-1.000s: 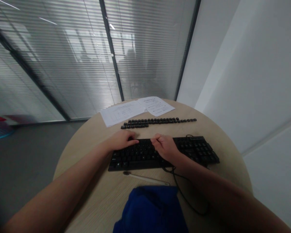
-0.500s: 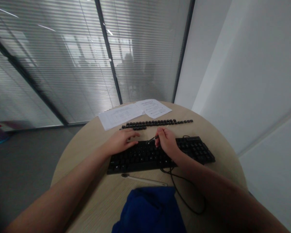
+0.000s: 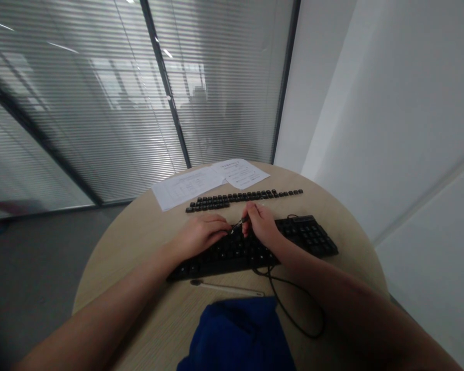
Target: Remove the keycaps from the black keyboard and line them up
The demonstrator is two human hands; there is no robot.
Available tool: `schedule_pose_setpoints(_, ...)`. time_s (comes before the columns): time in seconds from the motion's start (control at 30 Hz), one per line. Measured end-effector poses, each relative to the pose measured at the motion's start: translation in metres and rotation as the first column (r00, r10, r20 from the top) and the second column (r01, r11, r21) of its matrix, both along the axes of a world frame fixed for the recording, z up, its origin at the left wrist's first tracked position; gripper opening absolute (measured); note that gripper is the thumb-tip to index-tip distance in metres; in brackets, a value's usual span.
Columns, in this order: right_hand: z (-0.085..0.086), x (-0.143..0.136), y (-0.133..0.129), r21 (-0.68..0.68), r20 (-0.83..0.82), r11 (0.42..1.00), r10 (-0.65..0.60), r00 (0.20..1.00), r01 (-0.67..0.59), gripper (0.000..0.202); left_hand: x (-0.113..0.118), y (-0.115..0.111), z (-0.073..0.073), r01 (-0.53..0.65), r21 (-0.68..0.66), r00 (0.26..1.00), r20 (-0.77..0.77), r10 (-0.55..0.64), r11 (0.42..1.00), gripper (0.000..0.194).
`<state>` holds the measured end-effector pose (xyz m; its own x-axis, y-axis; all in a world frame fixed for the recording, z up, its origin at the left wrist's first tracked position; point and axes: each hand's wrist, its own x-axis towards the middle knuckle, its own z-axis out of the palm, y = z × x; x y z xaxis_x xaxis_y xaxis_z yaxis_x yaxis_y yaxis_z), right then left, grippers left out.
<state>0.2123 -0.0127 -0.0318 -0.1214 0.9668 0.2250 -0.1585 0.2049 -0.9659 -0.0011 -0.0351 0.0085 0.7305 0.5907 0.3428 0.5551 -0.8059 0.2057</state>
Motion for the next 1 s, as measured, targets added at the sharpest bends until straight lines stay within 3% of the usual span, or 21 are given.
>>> schedule_pose_setpoints(0.17, 0.002, -0.002, -0.001, -0.014, 0.0, 1.0, 0.018, 1.0, -0.018, 0.06, 0.002, -0.001, 0.0, 0.033, 0.042, 0.999, -0.005, -0.033, 0.999, 0.021)
schedule_pose_setpoints(0.4, -0.002, -0.001, 0.003, -0.033, 0.017, 0.991, -0.132, 0.991, 0.132, 0.061, -0.005, 0.0, 0.005, -0.017, 0.087, 0.999, 0.039, 0.013, 0.996, 0.017)
schedule_pose_setpoints(0.53, -0.002, 0.002, -0.001, 0.085, 0.145, 0.975, -0.215, 0.966, 0.205, 0.06, -0.011, 0.004, 0.002, -0.075, 0.134, 0.995, 0.082, 0.064, 0.988, 0.015)
schedule_pose_setpoints(0.63, -0.001, 0.004, -0.009, 0.367, 0.272, 0.893, -0.372, 0.887, 0.262, 0.054, -0.013, 0.006, 0.001, -0.105, 0.156, 0.991, 0.096, 0.09, 0.982, 0.015)
schedule_pose_setpoints(0.77, 0.0, 0.003, -0.016, 0.685, 0.306, 0.714, -0.462, 0.832, 0.145, 0.037, -0.012, 0.005, 0.001, -0.115, 0.186, 0.99, 0.103, 0.097, 0.976, 0.015)
schedule_pose_setpoints(0.83, -0.001, 0.002, -0.016, 0.725, 0.311, 0.681, -0.452, 0.836, 0.099, 0.027, -0.011, 0.003, 0.002, -0.116, 0.199, 0.989, 0.112, 0.096, 0.973, 0.015)
schedule_pose_setpoints(1.0, -0.003, 0.001, -0.015, 0.74, 0.394, 0.672, -0.421, 0.817, -0.01, 0.023, -0.009, 0.0, 0.002, -0.122, 0.241, 0.984, 0.156, 0.085, 0.963, 0.016)
